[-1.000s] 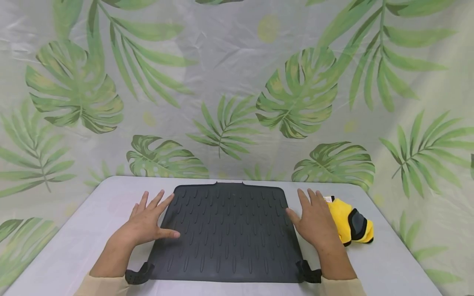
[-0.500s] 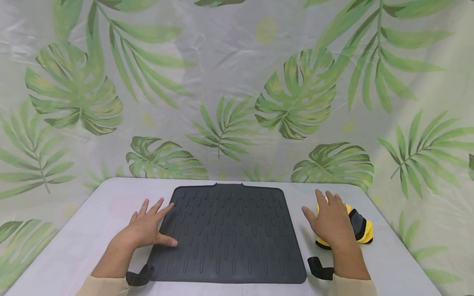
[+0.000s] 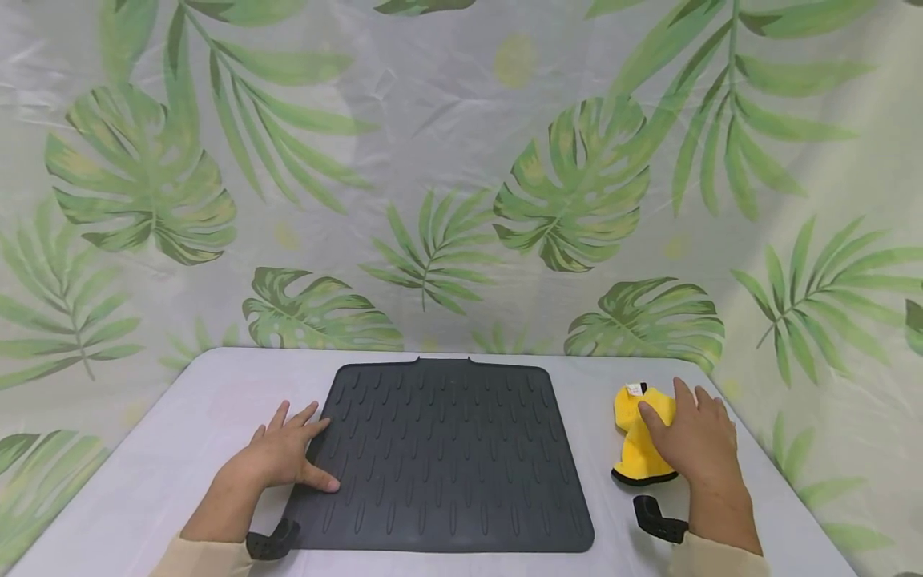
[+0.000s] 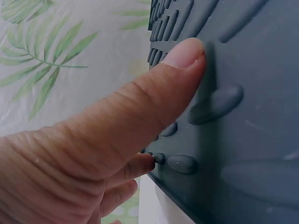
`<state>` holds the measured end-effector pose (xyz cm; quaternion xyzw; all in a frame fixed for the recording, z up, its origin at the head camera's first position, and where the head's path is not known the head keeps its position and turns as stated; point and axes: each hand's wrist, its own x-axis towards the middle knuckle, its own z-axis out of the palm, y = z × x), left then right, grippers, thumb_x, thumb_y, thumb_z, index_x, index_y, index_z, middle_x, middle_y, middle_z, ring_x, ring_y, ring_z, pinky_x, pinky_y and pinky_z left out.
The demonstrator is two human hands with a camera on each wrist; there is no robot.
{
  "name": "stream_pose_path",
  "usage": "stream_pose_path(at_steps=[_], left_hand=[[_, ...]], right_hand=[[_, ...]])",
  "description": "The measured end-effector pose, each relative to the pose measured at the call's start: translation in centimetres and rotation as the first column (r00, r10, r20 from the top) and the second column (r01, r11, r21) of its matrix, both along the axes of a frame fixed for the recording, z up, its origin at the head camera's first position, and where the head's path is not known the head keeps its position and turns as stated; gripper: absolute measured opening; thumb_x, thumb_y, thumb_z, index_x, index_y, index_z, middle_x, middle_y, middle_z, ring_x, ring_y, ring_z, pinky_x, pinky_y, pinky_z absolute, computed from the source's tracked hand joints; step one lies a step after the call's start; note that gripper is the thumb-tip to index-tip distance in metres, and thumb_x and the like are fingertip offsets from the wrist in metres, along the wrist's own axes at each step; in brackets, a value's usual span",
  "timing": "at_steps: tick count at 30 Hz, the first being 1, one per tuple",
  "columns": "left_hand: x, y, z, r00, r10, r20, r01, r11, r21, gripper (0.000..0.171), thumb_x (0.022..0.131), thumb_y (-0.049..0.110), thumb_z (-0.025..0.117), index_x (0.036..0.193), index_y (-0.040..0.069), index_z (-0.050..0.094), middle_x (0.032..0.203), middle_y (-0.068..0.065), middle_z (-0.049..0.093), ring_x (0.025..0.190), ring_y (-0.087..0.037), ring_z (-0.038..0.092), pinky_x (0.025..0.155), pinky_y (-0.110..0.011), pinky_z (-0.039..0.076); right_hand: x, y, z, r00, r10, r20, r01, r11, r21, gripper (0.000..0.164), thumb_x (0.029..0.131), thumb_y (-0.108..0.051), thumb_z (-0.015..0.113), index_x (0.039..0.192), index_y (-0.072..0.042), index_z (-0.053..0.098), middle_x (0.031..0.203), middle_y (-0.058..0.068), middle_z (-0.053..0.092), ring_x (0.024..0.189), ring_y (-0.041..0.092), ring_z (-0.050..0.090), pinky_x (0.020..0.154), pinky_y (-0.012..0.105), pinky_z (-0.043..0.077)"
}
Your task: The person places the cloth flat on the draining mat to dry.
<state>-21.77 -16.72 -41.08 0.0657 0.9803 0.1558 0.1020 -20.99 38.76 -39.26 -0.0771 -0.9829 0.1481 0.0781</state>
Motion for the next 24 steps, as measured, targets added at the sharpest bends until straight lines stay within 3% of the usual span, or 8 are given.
stream_pose_path(at_steps=[4,7,12,15,18,24], left_hand=[[0.0,0.0,-0.1,1.0,0.013,0.002,-0.013,1.0,-0.021,0.113,0.058,0.056,0.095,0.148,0.004,0.052,0.166,-0.024,0.028,0.153,-0.059,0.008,0.116,-0.08,0.017],[-0.1,0.0,-0.1,1.0,0.025,0.006,-0.025,0.999,-0.035,0.114,0.057,0.056,0.095,0.148,0.004,0.052,0.166,-0.024,0.029,0.153,-0.058,0.009,0.116,-0.08,0.017],[-0.1,0.0,0.0,0.999,0.033,0.018,-0.033,0.999,-0.016,0.114,0.057,0.055,0.096,0.148,0.003,0.051,0.166,-0.024,0.029,0.153,-0.058,0.008,0.117,-0.079,0.016],[-0.1,0.0,0.0,0.999,0.031,0.023,-0.031,0.999,-0.01,0.113,0.058,0.055,0.095,0.149,0.003,0.051,0.166,-0.024,0.029,0.153,-0.058,0.008,0.116,-0.08,0.016],[-0.1,-0.1,-0.1,0.999,0.029,0.024,-0.028,1.0,-0.005,0.113,0.058,0.055,0.095,0.148,0.004,0.052,0.165,-0.025,0.029,0.153,-0.059,0.007,0.116,-0.08,0.016],[-0.2,-0.2,-0.2,0.999,0.031,0.017,-0.031,1.0,0.002,0.113,0.057,0.055,0.095,0.148,0.004,0.052,0.165,-0.025,0.03,0.153,-0.059,0.007,0.116,-0.081,0.016]], right_hand=[[0.3,1.4,0.0,0.994,-0.08,0.075,0.085,0.994,-0.072,0.097,0.105,-0.061,0.032,0.153,0.019,0.007,0.146,0.054,0.015,0.129,0.073,0.022,0.107,0.081,0.025],[0.4,2.1,0.1,0.974,-0.164,0.154,0.183,0.976,-0.115,0.103,0.103,-0.066,0.027,0.154,0.018,-0.004,0.148,0.054,0.008,0.127,0.074,0.024,0.105,0.08,0.03],[0.1,2.1,-0.2,0.948,-0.252,0.195,0.288,0.94,-0.183,0.107,0.1,-0.069,0.03,0.156,0.012,-0.013,0.153,0.051,-0.003,0.126,0.077,0.023,0.106,0.081,0.029],[-0.2,1.9,-1.0,0.945,-0.245,0.215,0.292,0.93,-0.222,0.115,0.096,-0.076,0.034,0.156,0.007,-0.018,0.155,0.049,-0.011,0.127,0.08,0.017,0.105,0.084,0.025],[-0.7,1.8,-2.0,0.95,-0.218,0.225,0.267,0.939,-0.217,0.121,0.092,-0.083,0.035,0.157,0.005,-0.018,0.155,0.048,-0.012,0.13,0.08,0.012,0.106,0.084,0.022],[-1.5,1.6,-3.2,0.989,-0.048,0.14,0.06,0.995,-0.08,0.103,0.101,-0.069,0.037,0.157,0.012,0.005,0.147,0.054,0.012,0.135,0.073,0.013,0.111,0.082,0.011]])
